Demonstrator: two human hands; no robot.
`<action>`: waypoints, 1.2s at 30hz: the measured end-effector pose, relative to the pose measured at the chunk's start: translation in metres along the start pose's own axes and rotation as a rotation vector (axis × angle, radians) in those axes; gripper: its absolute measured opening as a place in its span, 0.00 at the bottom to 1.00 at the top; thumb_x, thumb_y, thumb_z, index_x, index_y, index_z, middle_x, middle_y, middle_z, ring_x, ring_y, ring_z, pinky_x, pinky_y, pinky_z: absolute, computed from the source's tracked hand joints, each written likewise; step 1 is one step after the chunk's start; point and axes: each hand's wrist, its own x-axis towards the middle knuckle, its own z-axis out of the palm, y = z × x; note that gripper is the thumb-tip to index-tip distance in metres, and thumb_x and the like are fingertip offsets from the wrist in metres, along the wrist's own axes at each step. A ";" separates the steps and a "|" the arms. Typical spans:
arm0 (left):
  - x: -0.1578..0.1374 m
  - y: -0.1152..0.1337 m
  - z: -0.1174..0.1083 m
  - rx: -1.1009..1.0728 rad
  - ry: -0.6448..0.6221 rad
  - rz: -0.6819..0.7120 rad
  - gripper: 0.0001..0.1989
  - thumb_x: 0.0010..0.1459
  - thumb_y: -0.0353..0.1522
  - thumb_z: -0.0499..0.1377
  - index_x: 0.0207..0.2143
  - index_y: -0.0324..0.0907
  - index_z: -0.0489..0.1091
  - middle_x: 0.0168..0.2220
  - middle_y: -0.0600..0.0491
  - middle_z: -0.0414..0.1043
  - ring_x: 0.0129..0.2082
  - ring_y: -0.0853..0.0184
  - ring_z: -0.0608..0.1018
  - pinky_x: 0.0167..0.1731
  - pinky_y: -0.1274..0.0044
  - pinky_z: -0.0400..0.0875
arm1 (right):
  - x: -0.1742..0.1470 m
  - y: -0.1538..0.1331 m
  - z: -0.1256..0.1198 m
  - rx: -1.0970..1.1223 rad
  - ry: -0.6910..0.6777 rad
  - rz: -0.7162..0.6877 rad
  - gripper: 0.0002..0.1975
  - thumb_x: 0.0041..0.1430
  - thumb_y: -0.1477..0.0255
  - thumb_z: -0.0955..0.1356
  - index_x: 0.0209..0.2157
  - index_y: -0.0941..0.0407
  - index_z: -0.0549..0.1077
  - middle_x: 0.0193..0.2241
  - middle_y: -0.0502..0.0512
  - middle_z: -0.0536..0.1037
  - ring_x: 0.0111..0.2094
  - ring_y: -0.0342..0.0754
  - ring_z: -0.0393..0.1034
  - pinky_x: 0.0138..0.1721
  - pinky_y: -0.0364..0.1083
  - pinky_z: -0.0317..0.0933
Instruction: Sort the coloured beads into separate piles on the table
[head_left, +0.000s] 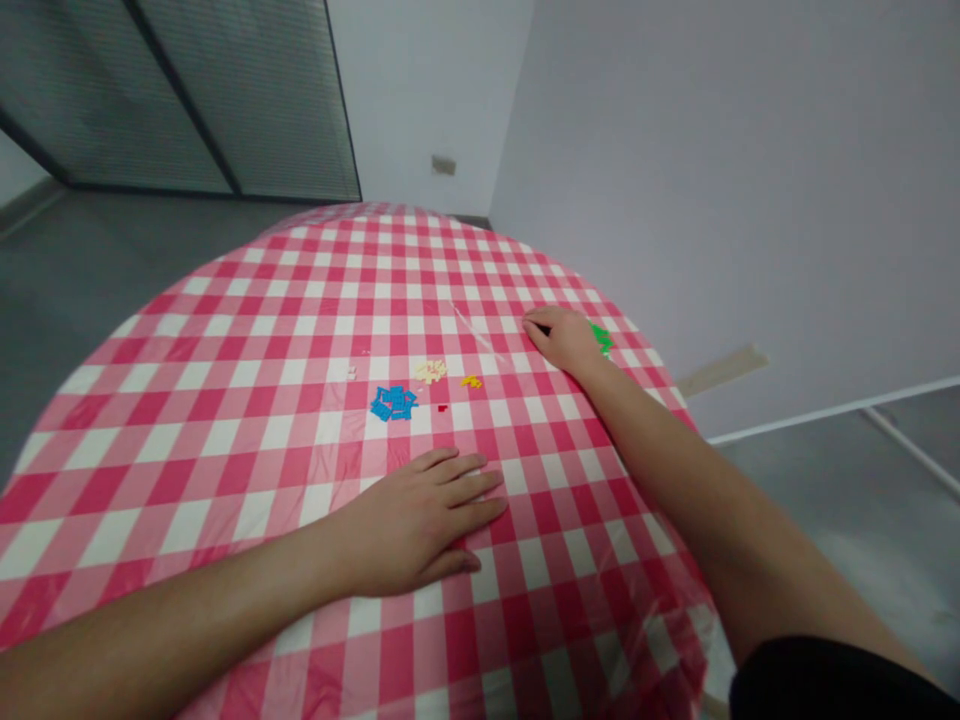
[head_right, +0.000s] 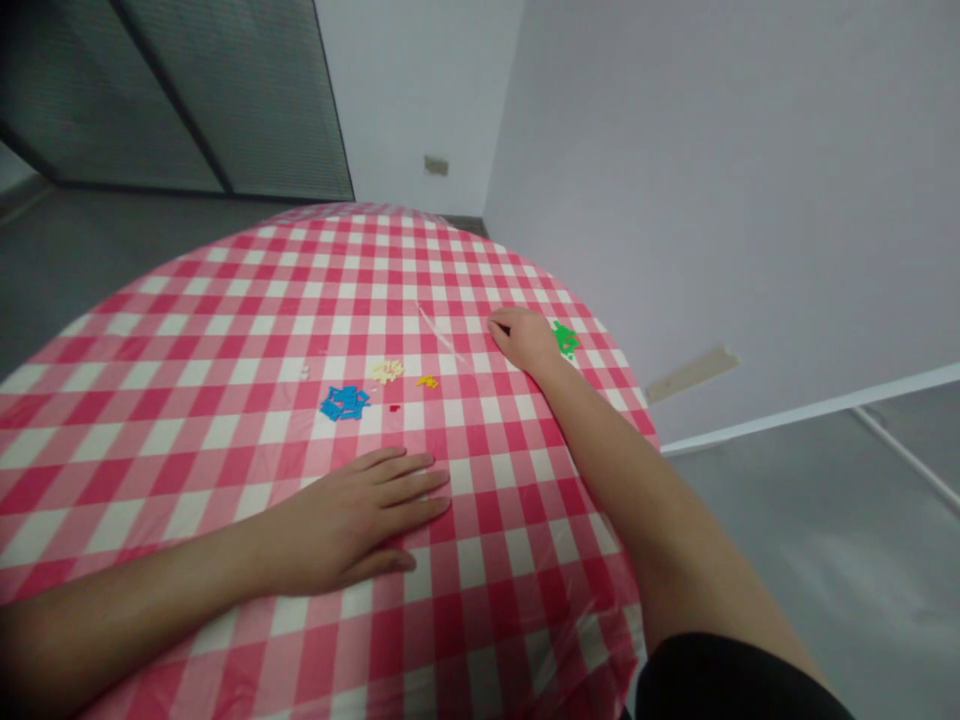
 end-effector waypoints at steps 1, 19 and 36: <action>0.000 0.000 0.000 0.002 -0.004 -0.001 0.28 0.73 0.47 0.52 0.67 0.41 0.64 0.69 0.45 0.65 0.68 0.50 0.66 0.68 0.58 0.54 | 0.001 0.001 -0.001 -0.007 0.000 0.005 0.17 0.67 0.67 0.62 0.35 0.53 0.82 0.40 0.57 0.85 0.42 0.58 0.78 0.44 0.54 0.69; 0.001 -0.001 0.002 -0.018 0.036 0.016 0.27 0.72 0.45 0.54 0.67 0.41 0.65 0.68 0.45 0.66 0.67 0.49 0.67 0.67 0.58 0.56 | -0.004 -0.036 0.001 0.078 0.194 -0.044 0.17 0.69 0.66 0.63 0.47 0.58 0.81 0.50 0.65 0.83 0.53 0.59 0.76 0.57 0.58 0.66; 0.001 0.000 0.000 0.014 -0.010 0.006 0.28 0.73 0.46 0.53 0.67 0.40 0.64 0.69 0.44 0.64 0.67 0.49 0.67 0.67 0.57 0.55 | -0.028 -0.099 0.016 0.276 -0.109 -0.358 0.13 0.71 0.66 0.67 0.42 0.56 0.83 0.39 0.61 0.80 0.41 0.52 0.74 0.45 0.51 0.69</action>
